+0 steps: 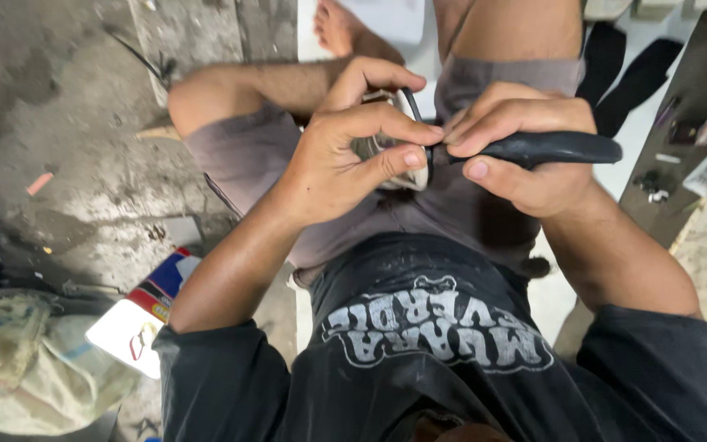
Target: The person sits on the floor and uses a handheld electric grinder to smooth the edges of a shoe sole. They then use a knife to trim and shape the sole material, repeating the process on multiple shoes.
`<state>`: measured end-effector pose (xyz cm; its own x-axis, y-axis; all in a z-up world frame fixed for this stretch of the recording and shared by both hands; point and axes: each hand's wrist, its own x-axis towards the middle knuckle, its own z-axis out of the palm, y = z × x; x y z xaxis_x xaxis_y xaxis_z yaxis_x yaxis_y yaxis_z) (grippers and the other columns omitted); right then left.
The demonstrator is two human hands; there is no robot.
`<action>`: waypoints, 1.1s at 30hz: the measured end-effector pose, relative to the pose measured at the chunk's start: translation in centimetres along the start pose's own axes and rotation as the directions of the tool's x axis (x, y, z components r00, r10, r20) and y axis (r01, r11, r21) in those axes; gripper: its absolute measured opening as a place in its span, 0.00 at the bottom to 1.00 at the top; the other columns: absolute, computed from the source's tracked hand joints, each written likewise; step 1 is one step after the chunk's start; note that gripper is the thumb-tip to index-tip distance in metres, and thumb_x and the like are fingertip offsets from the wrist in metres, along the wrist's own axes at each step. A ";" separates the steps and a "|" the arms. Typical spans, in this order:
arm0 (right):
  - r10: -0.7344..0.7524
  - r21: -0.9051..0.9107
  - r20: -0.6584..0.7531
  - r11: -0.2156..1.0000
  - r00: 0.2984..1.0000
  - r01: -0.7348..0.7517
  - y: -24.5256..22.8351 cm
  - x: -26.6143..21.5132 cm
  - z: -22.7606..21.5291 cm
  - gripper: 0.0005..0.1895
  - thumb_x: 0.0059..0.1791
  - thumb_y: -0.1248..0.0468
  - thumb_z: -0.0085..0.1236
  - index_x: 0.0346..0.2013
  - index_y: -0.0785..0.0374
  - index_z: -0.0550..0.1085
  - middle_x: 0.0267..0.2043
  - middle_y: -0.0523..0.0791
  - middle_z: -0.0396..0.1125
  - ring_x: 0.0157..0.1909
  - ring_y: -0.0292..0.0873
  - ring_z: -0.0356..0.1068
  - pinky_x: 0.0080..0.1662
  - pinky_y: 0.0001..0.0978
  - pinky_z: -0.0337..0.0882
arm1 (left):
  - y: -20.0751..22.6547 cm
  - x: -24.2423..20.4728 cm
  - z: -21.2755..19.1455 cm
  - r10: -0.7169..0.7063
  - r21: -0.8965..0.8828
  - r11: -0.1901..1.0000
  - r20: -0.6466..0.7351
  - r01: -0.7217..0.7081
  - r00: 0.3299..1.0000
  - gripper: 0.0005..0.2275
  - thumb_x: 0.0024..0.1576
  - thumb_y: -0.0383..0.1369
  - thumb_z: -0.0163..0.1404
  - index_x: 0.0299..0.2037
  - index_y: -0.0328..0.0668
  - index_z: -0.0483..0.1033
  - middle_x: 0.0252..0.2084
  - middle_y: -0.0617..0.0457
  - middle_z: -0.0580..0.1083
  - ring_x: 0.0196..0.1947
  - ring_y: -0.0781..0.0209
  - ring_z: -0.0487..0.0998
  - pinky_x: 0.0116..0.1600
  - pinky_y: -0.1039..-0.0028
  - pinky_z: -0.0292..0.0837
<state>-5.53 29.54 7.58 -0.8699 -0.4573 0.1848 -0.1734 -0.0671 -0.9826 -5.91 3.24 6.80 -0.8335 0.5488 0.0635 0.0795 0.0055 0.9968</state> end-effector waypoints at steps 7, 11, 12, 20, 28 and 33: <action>0.109 0.046 0.125 0.992 0.986 -0.115 1.1 -4.0 1.7 0.08 0.50 0.68 0.64 0.41 0.69 0.78 0.43 0.51 0.74 0.48 0.47 0.79 0.52 0.32 0.79 | -3.4 -2.5 1.5 0.072 0.038 0.997 -0.029 -0.071 0.997 0.27 0.55 0.45 0.64 0.60 0.41 0.72 0.60 0.48 0.67 0.62 0.53 0.69 0.67 0.66 0.66; 0.285 0.042 0.120 0.956 0.951 -0.292 1.9 -5.9 3.1 0.08 0.48 0.68 0.65 0.41 0.68 0.79 0.43 0.50 0.76 0.45 0.45 0.77 0.46 0.29 0.76 | -5.3 -4.3 2.8 -0.060 -0.016 0.998 0.091 0.062 0.994 0.33 0.50 0.47 0.68 0.65 0.43 0.72 0.56 0.50 0.72 0.60 0.53 0.72 0.65 0.64 0.70; 0.318 0.012 0.109 0.947 0.942 -0.321 1.9 -6.4 3.4 0.08 0.48 0.68 0.65 0.41 0.67 0.79 0.43 0.50 0.76 0.45 0.44 0.77 0.47 0.29 0.76 | -5.8 -5.0 3.3 -0.058 -0.012 0.998 0.083 0.060 0.995 0.33 0.50 0.47 0.68 0.65 0.44 0.73 0.55 0.50 0.72 0.59 0.53 0.72 0.65 0.63 0.69; 0.452 -0.101 0.091 0.891 0.887 -0.444 2.6 -7.7 2.9 0.08 0.51 0.68 0.65 0.45 0.67 0.80 0.44 0.49 0.75 0.42 0.40 0.76 0.46 0.26 0.74 | -8.7 -6.9 4.4 -0.054 -0.059 0.996 0.122 0.062 0.991 0.26 0.58 0.40 0.64 0.66 0.45 0.74 0.50 0.54 0.72 0.52 0.57 0.72 0.64 0.67 0.64; 0.447 0.058 0.132 0.887 0.885 -0.457 3.5 -9.5 4.0 0.07 0.50 0.68 0.63 0.42 0.67 0.79 0.43 0.49 0.75 0.45 0.43 0.76 0.50 0.31 0.76 | -8.2 -8.0 5.4 -0.050 -0.024 0.998 0.118 0.053 0.992 0.17 0.61 0.36 0.61 0.59 0.47 0.79 0.48 0.56 0.73 0.58 0.54 0.69 0.67 0.62 0.62; 0.406 0.035 0.174 0.908 0.897 -0.417 3.4 -10.0 3.4 0.07 0.49 0.69 0.64 0.41 0.66 0.78 0.42 0.49 0.75 0.48 0.45 0.78 0.53 0.34 0.78 | -8.0 -7.9 5.6 -0.095 -0.004 0.995 0.181 0.097 0.979 0.17 0.61 0.38 0.60 0.59 0.47 0.80 0.47 0.57 0.73 0.58 0.55 0.69 0.68 0.61 0.60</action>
<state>4.20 30.89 2.35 -0.7707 -0.5917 -0.2364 0.2220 0.0985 -0.9701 3.11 3.49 -1.96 -0.7246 0.6879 -0.0412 -0.0039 0.0556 0.9984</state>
